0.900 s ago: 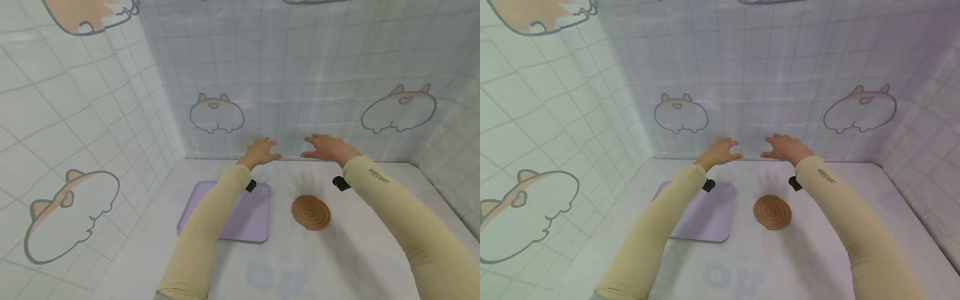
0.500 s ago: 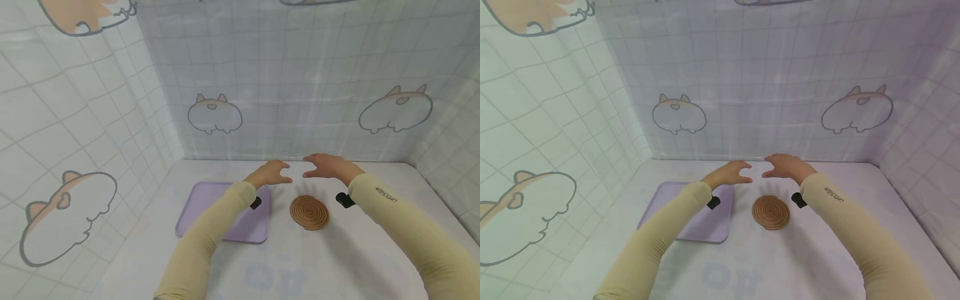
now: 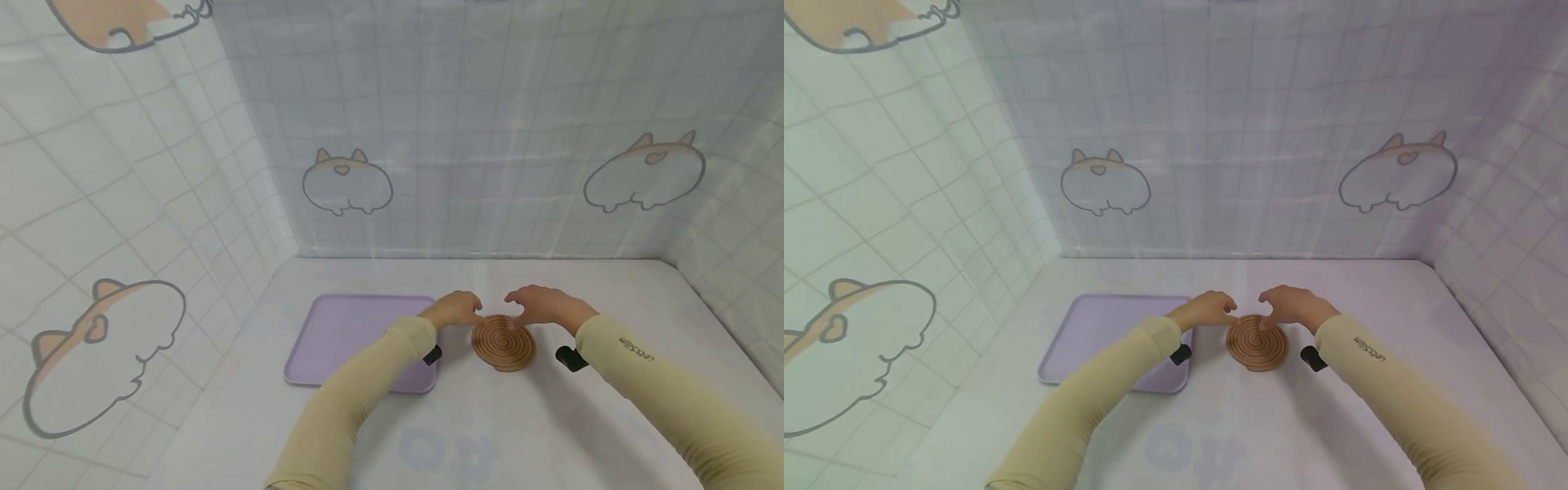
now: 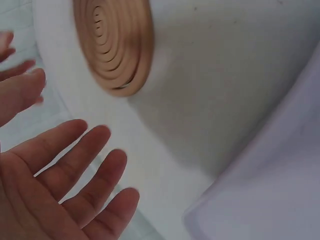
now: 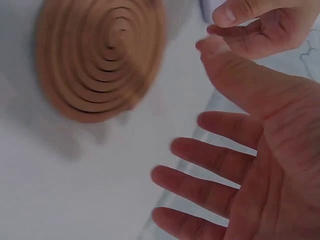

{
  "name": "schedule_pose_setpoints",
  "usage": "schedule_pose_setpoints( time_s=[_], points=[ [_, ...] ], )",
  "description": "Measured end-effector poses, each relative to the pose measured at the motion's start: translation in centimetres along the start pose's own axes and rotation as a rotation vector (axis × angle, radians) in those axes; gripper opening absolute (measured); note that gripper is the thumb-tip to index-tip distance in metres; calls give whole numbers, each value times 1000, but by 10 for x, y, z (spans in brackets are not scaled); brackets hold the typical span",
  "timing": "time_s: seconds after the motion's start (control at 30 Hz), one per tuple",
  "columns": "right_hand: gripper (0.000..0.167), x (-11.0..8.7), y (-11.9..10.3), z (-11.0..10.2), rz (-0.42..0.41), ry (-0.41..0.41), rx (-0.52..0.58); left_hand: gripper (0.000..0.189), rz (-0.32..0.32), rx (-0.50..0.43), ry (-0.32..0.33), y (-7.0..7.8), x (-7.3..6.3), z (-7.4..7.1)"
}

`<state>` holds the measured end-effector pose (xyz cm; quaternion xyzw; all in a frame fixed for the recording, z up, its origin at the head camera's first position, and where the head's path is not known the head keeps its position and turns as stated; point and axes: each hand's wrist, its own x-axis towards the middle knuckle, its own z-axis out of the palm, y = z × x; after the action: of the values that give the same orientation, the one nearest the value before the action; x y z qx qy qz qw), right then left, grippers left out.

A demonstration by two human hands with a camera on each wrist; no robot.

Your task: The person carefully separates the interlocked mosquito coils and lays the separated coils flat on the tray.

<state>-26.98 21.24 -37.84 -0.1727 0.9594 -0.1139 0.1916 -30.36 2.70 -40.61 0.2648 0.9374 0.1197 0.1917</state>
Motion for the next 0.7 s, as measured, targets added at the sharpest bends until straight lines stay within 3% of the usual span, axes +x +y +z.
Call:
schedule_pose_setpoints(
  time_s=[0.2,0.3,0.47,0.53,0.7],
  points=[
    [61,4,14,23,37,-44,50,35,-89,-73,-30,0,8,13],
    [61,4,17,32,38,-50,64,30,-75,-98,-39,-5,18,23],
    [63,4,17,40,30,-32,45,25,-65,-125,-38,-1,20,26],
    [65,5,17,43,23,-18,29,24,-79,-119,-32,5,15,22],
    [69,8,16,53,35,19,64,24,-109,-95,14,8,19,25]
  ],
)
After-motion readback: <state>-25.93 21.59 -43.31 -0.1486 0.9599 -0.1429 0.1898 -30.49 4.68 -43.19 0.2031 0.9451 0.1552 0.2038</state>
